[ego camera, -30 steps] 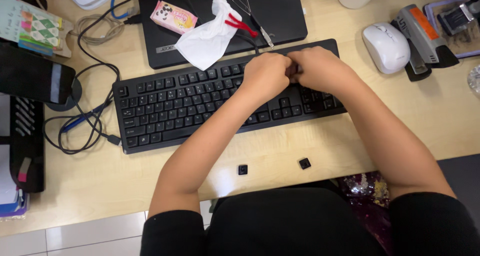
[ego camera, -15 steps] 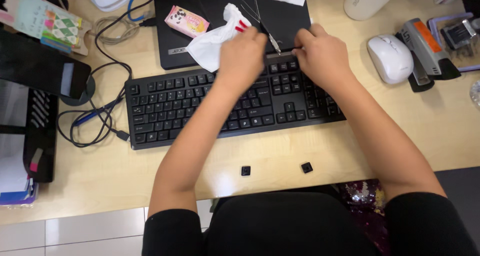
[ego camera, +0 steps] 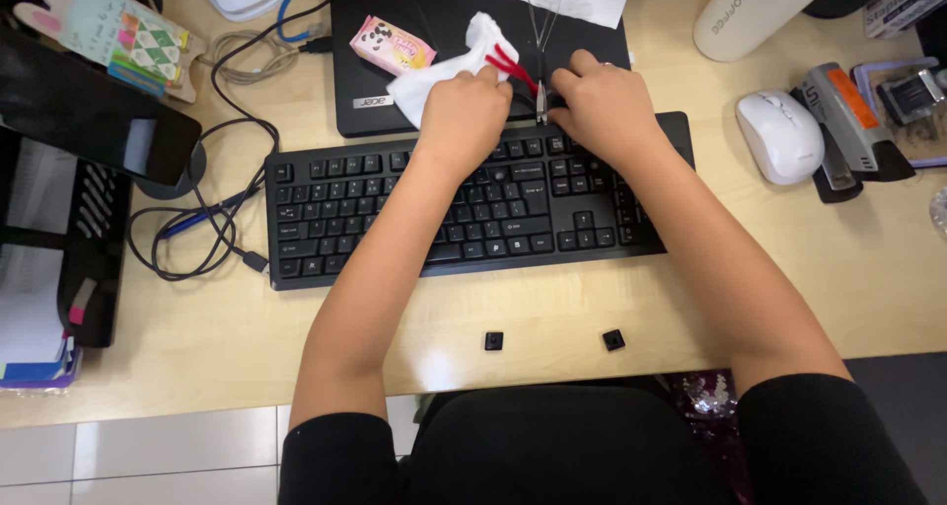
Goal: The person cleans mechanical keyboard keycaps by hand using a cloth and a keycap puller, wiping different sides of each cap and placing them back on the keyboard.
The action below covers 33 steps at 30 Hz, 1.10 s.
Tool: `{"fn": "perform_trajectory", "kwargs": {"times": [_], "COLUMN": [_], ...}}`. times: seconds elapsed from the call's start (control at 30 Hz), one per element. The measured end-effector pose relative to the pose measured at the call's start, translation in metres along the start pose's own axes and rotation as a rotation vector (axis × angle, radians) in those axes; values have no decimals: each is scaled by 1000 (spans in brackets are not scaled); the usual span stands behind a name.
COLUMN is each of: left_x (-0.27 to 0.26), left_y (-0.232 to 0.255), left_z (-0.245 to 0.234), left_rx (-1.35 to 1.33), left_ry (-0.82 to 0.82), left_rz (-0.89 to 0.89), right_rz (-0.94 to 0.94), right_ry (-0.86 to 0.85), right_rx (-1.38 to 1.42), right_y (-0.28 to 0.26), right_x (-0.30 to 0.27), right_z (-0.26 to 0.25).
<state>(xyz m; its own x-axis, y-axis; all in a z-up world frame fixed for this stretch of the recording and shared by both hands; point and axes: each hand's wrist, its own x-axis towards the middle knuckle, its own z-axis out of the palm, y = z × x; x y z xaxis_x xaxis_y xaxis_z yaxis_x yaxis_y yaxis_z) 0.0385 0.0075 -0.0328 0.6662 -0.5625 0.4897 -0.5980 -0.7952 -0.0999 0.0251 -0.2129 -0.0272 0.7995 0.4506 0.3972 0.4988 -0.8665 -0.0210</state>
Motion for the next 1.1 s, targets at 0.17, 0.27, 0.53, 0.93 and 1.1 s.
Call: {"fn": "perform_trajectory", "kwargs": {"times": [0.17,0.27,0.53,0.93,1.1], "left_x": [0,-3,-1,1,12], "left_y": [1,-1,-4,48,59], "left_z": [7,8,20,4,18], "left_rx": [46,77,81,-202,-164], "left_ry": [29,60,94,51,47], "left_rz": [77,96,53,-33,-154], "right_rz": [-22,-45,-35,40,-171], "right_ry": [95,98,71,-39,-46], "right_rx": [-23,-53,-124,200,203], "right_y": [-6,-8,-10,-23,-50], "right_x": [-6,-5,5,-74,-83], "right_z": [6,10,11,-66,-83]}}
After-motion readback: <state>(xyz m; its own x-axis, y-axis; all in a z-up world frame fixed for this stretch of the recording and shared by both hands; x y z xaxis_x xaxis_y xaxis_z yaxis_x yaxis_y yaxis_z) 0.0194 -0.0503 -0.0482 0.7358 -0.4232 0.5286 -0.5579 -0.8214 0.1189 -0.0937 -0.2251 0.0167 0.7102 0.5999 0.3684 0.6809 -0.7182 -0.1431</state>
